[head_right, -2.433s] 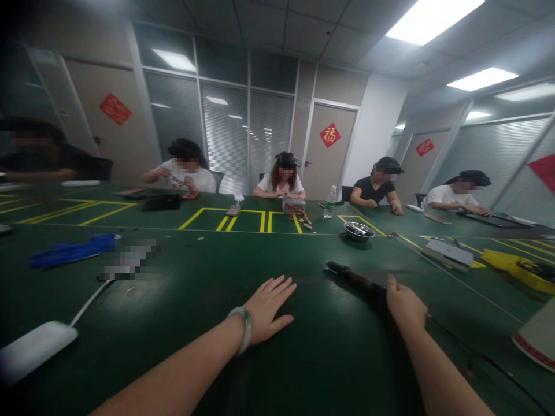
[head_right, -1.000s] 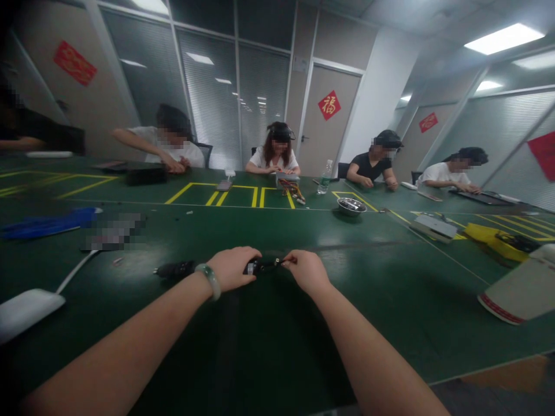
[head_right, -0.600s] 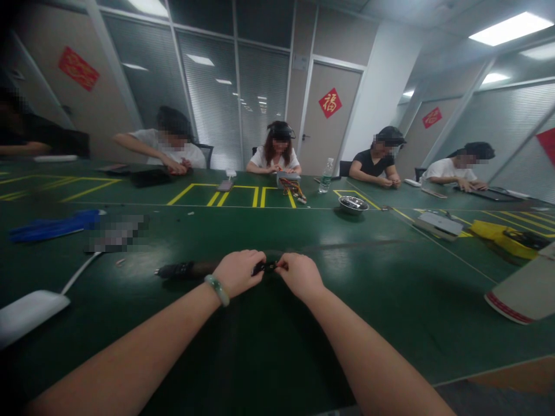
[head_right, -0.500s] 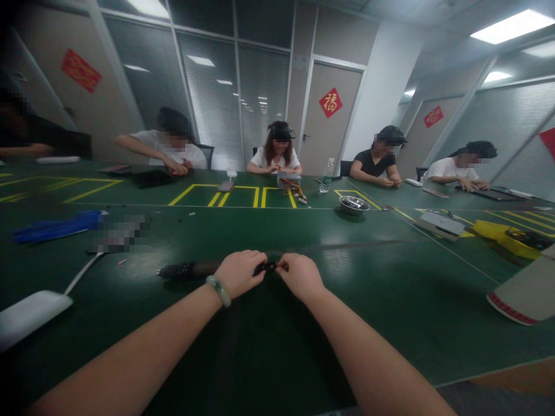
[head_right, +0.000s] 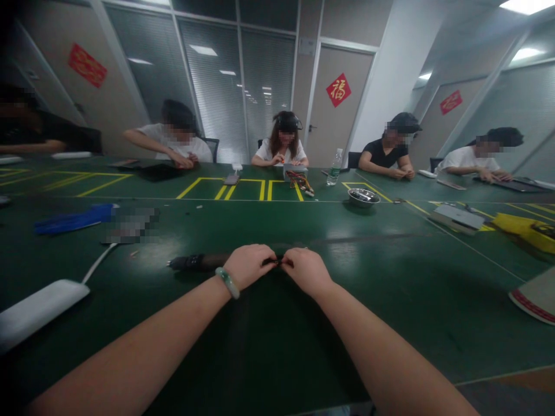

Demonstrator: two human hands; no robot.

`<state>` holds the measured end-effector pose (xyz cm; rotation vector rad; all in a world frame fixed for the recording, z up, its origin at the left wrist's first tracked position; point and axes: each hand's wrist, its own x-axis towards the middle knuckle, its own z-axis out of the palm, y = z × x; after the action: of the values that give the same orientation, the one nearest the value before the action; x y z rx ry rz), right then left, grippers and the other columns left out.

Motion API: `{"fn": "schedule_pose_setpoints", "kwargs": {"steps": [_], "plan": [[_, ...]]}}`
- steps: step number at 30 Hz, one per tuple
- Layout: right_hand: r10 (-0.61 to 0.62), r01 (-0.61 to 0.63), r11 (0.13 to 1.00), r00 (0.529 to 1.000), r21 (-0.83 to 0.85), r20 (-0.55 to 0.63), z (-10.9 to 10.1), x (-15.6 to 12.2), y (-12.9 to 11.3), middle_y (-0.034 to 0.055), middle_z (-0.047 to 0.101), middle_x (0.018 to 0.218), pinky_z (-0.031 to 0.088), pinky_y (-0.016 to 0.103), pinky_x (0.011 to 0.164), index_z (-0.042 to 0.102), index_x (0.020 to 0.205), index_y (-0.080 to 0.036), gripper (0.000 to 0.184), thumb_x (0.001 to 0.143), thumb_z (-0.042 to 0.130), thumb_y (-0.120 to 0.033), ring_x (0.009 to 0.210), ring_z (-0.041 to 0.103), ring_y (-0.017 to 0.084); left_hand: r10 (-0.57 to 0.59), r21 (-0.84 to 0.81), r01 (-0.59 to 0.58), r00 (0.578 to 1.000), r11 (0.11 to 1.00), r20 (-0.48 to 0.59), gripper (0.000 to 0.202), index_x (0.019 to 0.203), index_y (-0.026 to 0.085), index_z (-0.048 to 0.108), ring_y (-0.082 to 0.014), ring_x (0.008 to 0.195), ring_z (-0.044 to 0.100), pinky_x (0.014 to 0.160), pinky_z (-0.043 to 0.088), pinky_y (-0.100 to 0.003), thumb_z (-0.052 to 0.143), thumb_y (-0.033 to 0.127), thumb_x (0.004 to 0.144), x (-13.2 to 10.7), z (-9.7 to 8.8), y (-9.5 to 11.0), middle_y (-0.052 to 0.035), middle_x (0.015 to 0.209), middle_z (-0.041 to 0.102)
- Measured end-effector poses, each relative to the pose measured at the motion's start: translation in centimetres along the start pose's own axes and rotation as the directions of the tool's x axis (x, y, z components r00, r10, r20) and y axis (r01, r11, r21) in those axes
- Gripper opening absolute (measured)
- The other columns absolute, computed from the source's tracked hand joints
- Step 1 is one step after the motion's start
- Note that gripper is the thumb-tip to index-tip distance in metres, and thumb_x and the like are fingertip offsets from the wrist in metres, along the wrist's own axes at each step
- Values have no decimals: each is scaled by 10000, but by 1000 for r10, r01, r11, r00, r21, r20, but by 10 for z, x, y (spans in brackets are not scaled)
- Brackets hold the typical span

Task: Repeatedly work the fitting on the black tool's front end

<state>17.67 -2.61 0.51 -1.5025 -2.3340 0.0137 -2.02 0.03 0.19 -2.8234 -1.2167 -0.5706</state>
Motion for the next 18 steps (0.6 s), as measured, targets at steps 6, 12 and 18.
{"fn": "schedule_pose_setpoints", "kwargs": {"steps": [6,12,18], "plan": [[-64,63,998,997,-29,-45,3,0,1,-4,652,840,396,252,686,651,843,-214,33,845,622,-230,800,583,143,25,-26,-25,1000,999,-7,116,928,242,668,-179,877,604,786,465,-317,587,300,869,1,0,-1,8,960,675],[77,-75,995,996,64,-38,9,0,1,-10,658,842,414,249,681,672,879,-229,81,848,616,-279,761,593,128,11,-20,-11,1000,1000,8,157,956,223,673,-177,900,605,823,463,-319,551,300,892,1,-2,1,-13,979,675],[107,-104,988,994,114,-21,9,0,-1,-21,654,830,408,250,678,672,883,-231,93,853,597,-276,753,592,125,-14,15,13,999,1000,51,154,947,217,659,-172,885,608,788,474,-322,534,297,902,2,-7,7,-4,962,669]]}}
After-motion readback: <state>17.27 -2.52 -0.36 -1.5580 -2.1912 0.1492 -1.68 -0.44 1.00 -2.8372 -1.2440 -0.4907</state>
